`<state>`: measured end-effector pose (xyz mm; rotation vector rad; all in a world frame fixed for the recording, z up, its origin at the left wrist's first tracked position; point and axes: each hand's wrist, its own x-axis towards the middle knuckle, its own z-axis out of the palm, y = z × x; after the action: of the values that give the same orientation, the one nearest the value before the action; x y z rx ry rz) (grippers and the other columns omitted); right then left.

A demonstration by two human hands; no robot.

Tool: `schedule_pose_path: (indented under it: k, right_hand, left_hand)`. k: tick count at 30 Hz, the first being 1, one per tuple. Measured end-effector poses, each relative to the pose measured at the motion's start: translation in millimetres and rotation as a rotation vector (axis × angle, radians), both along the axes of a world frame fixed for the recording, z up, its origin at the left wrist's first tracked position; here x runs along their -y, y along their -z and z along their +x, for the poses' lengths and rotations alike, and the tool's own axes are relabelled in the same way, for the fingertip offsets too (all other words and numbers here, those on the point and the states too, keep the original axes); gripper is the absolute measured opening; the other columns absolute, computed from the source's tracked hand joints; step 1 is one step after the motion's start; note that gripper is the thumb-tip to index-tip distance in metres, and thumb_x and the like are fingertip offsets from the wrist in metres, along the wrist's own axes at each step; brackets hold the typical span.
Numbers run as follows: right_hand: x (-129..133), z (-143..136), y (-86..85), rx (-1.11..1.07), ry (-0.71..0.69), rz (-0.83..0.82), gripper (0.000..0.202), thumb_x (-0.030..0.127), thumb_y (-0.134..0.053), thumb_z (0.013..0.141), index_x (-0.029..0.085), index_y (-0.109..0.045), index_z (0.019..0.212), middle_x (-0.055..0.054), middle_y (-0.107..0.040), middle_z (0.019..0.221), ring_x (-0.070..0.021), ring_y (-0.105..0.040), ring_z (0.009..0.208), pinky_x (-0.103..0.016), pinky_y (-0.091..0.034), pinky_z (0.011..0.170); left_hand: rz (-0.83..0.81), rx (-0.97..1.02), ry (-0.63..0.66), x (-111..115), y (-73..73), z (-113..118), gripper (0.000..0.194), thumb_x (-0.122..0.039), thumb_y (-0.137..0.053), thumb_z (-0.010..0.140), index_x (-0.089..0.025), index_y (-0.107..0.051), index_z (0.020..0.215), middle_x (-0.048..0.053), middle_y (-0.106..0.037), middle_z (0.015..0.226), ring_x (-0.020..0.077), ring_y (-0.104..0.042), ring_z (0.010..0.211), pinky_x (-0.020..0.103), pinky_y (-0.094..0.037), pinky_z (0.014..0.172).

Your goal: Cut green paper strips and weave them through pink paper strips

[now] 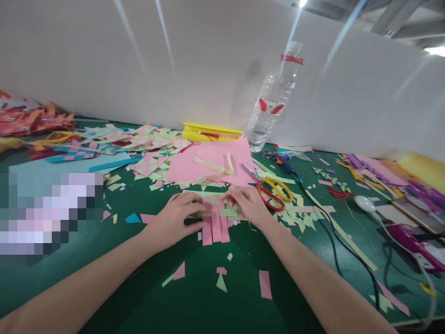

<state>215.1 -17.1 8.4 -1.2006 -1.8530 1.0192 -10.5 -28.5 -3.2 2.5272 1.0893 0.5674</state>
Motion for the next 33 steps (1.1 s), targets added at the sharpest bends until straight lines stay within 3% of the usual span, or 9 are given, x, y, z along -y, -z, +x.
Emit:
schedule_pose_path:
  k: [2,4,6,10,17,23,33]
  right_hand:
    - [1,4,-4.2,0.187,-0.090,0.252,0.039,0.045,-0.040,0.091,0.018,-0.068,0.087,-0.004,-0.063,0.076,-0.0142,-0.057,0.069,-0.029,-0.045,0.066]
    - [1,9,-7.9,0.360,-0.174,0.458,0.029,0.040,-0.046,0.089,0.019,-0.066,0.093,-0.006,-0.066,0.088,-0.0184,-0.058,0.087,-0.035,-0.043,0.082]
    - [-1,15,-9.8,0.434,-0.198,0.518,0.029,0.042,-0.053,0.085,0.021,-0.063,0.101,-0.007,-0.065,0.100,-0.0209,-0.055,0.098,-0.038,-0.041,0.088]
    - [-6,20,-8.6,0.459,-0.240,0.422,0.050,0.052,-0.065,0.072,0.023,-0.058,0.113,-0.007,-0.060,0.116,-0.0237,-0.050,0.111,-0.042,-0.039,0.094]
    - [-7,21,-7.7,0.453,-0.290,0.352,0.051,0.048,-0.067,0.073,0.026,-0.056,0.117,-0.006,-0.058,0.120,-0.0237,-0.049,0.114,-0.043,-0.037,0.097]
    - [-9,31,-16.2,0.506,-0.262,0.319,0.032,0.047,-0.069,0.071,0.024,-0.068,0.093,-0.004,-0.059,0.096,-0.0203,-0.053,0.095,-0.038,-0.040,0.086]
    - [-13,33,-11.2,0.543,-0.293,0.261,0.030,0.050,-0.066,0.073,0.024,-0.071,0.087,-0.004,-0.060,0.085,-0.0194,-0.052,0.085,-0.036,-0.039,0.077]
  left_hand:
    - [0.019,0.035,-0.013,-1,-0.2,-3,0.024,-0.040,-0.049,0.088,-0.026,-0.057,0.106,0.005,-0.056,0.112,0.0244,-0.049,0.109,0.043,-0.036,0.096]
    - [0.026,0.059,-0.022,-3,-1.9,-6,0.027,-0.041,-0.047,0.089,-0.025,-0.053,0.108,0.007,-0.054,0.116,0.0238,-0.047,0.112,0.042,-0.037,0.096]
    - [0.014,0.055,-0.028,-4,-5.0,-10,0.032,-0.046,-0.046,0.088,-0.024,-0.050,0.111,0.007,-0.054,0.118,0.0242,-0.047,0.113,0.042,-0.038,0.096]
    - [-0.020,-0.018,-0.060,-7,-10.0,-12,0.049,-0.058,-0.048,0.083,-0.024,-0.048,0.118,0.008,-0.056,0.121,0.0276,-0.047,0.115,0.046,-0.036,0.097]
    - [0.037,-0.105,-0.032,-4,-5.4,-1,0.052,-0.059,-0.045,0.084,-0.024,-0.048,0.122,0.006,-0.054,0.128,0.0254,-0.044,0.122,0.047,-0.023,0.107]
    - [0.075,-0.139,-0.031,-4,-3.7,2,0.051,-0.058,-0.044,0.084,-0.024,-0.049,0.121,0.006,-0.053,0.127,0.0248,-0.043,0.122,0.047,-0.023,0.106]
    - [0.067,-0.149,0.014,-3,-1.6,3,0.050,-0.055,-0.050,0.082,-0.026,-0.049,0.123,0.005,-0.051,0.128,0.0259,-0.038,0.124,0.045,-0.026,0.104]
